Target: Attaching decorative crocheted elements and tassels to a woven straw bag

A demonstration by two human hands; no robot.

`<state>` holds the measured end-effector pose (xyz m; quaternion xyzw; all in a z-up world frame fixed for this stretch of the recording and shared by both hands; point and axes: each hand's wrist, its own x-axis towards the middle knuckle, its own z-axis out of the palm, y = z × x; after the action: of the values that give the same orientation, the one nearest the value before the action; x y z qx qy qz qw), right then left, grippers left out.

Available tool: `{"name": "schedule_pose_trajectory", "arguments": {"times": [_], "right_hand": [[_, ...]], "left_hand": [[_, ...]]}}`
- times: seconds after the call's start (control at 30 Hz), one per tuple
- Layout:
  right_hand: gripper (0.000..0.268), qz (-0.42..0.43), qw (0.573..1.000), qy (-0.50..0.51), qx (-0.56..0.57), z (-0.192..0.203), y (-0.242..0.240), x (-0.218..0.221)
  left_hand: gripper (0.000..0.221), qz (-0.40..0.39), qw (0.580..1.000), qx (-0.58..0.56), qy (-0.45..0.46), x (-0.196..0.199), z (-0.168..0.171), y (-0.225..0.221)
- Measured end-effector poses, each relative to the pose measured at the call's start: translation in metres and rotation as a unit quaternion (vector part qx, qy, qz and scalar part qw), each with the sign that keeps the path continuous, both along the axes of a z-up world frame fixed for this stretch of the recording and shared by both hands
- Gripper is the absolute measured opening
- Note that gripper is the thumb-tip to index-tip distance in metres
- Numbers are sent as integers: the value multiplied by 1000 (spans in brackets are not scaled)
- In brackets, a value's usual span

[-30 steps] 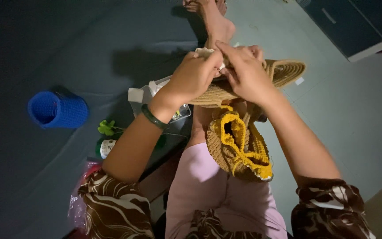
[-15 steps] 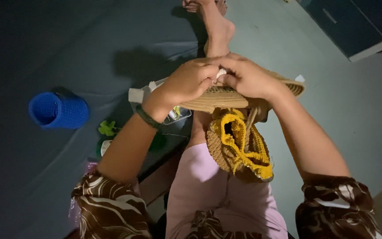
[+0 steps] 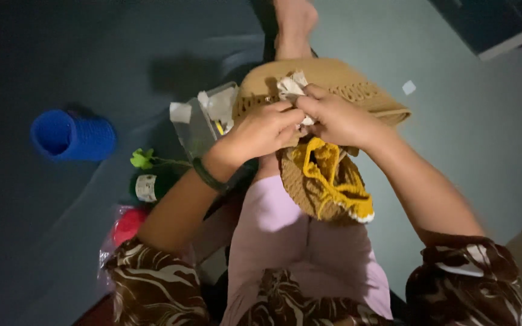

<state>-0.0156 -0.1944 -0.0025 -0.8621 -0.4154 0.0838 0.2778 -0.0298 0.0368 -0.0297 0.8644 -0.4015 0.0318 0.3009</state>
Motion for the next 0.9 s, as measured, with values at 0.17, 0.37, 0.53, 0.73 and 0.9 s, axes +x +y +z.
{"name": "schedule_pose_trajectory", "arguments": {"times": [0.17,0.37,0.53,0.73,0.9], "right_hand": [[34,-51,994,-18,93,-55,-11,-41],[25,-139,960,38,240,-89,-30,-93],[22,-214,889,130,382,-150,-28,-111],[27,-235,809,177,509,-136,-11,-117],[32,-258,812,183,490,-159,-14,-130]], "left_hand": [[8,13,999,-44,22,-43,-23,-12],[4,7,997,-70,21,-68,-53,-17],[4,-5,995,-99,6,-74,-61,-20],[22,54,990,-133,2,-83,-69,-18],[40,142,982,-121,-29,-95,-78,-11]]}}
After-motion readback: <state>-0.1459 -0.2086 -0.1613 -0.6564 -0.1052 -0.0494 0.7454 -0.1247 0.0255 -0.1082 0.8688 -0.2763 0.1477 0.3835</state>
